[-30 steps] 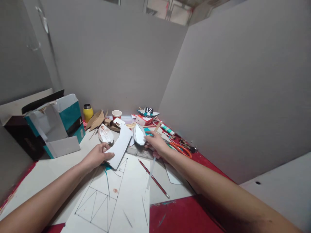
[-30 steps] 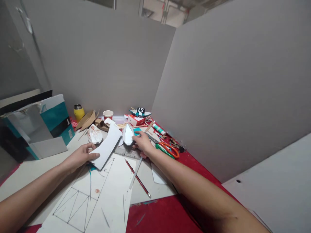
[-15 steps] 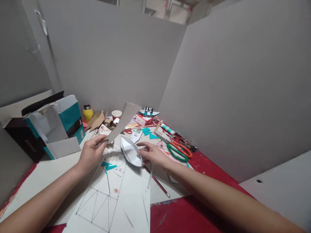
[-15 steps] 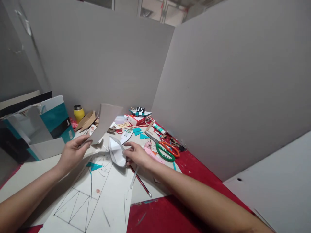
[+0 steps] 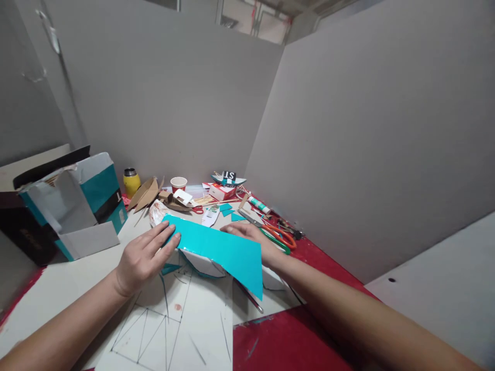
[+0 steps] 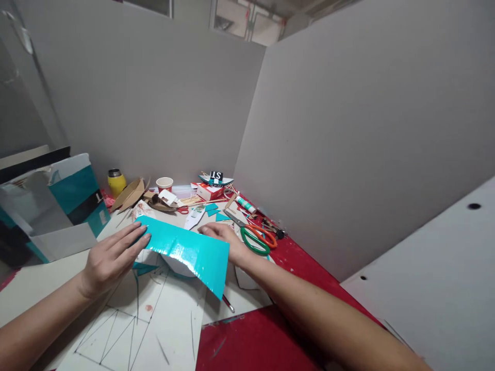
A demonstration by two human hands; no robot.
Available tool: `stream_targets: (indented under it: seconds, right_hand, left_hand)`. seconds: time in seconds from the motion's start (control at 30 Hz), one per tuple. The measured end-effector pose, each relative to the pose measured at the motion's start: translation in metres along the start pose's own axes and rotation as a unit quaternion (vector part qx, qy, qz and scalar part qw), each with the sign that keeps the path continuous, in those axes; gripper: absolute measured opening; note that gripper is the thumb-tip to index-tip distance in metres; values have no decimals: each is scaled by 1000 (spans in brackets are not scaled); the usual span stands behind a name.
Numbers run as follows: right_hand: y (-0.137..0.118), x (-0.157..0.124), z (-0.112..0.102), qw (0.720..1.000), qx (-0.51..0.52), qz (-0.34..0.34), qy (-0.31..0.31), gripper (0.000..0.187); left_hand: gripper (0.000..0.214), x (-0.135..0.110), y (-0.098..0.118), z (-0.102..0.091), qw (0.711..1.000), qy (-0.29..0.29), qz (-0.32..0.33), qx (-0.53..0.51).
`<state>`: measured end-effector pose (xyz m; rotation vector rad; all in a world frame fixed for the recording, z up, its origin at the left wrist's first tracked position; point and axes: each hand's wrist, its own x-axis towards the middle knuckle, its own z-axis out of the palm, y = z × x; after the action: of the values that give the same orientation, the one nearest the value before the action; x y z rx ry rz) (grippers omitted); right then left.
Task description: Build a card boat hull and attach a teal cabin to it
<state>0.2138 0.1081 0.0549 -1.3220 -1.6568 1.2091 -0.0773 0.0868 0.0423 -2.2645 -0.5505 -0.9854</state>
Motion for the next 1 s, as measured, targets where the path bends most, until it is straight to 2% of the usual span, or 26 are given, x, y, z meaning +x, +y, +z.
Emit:
stream_targets:
  seconds: [0.1, 0.2, 0.27, 0.33, 0.4, 0.47, 0.5, 0.57, 0.73, 0.83, 0.93, 1.0]
  right_hand:
    - [-10, -5, -9, 994, 76, 25, -69, 55]
    - [-17, -14, -6, 957, 167, 84, -223, 44]
    - [-21, -19, -4, 936, 190, 99, -278, 38]
    - [-25, -21, -5, 942, 213, 81, -247, 33]
    - [-28, -19, -10, 956, 247, 42, -152, 28]
    - [-28, -17, -19, 960, 274, 12, -51, 29]
    - [-28, -16, -23, 959, 282, 4, -12, 31]
    - [-24, -17, -32, 958, 283, 1, 35, 34]
    - [-8, -32, -49, 952, 277, -15, 132, 31]
    - [2, -39, -60, 937, 288, -30, 193, 31]
    - [6, -44, -70, 926, 302, -34, 224, 29]
    - [7, -46, -73, 928, 303, -32, 215, 29]
  left_hand:
    - [35, 2, 0, 0, 999, 23, 22, -5]
    - [37, 3, 2, 1, 999, 17, 13, -39]
    - [39, 6, 2, 3, 996, 23, -35, -76]
    - [40, 8, 1, 4, 984, 41, -143, -98]
    - [40, 10, -3, 6, 948, 39, -296, -114]
    - [43, 12, -8, 7, 875, -15, -450, -175]
    - [44, 13, -9, 8, 838, -50, -502, -209]
    - [43, 14, -10, 10, 783, -114, -551, -266]
    - [37, 18, 6, 9, 743, -216, -533, -342]
    - [42, 24, 22, 6, 728, -314, -469, -390]
    - [45, 28, 36, 5, 736, -406, -380, -386]
    - [42, 29, 43, 9, 759, -426, -335, -361]
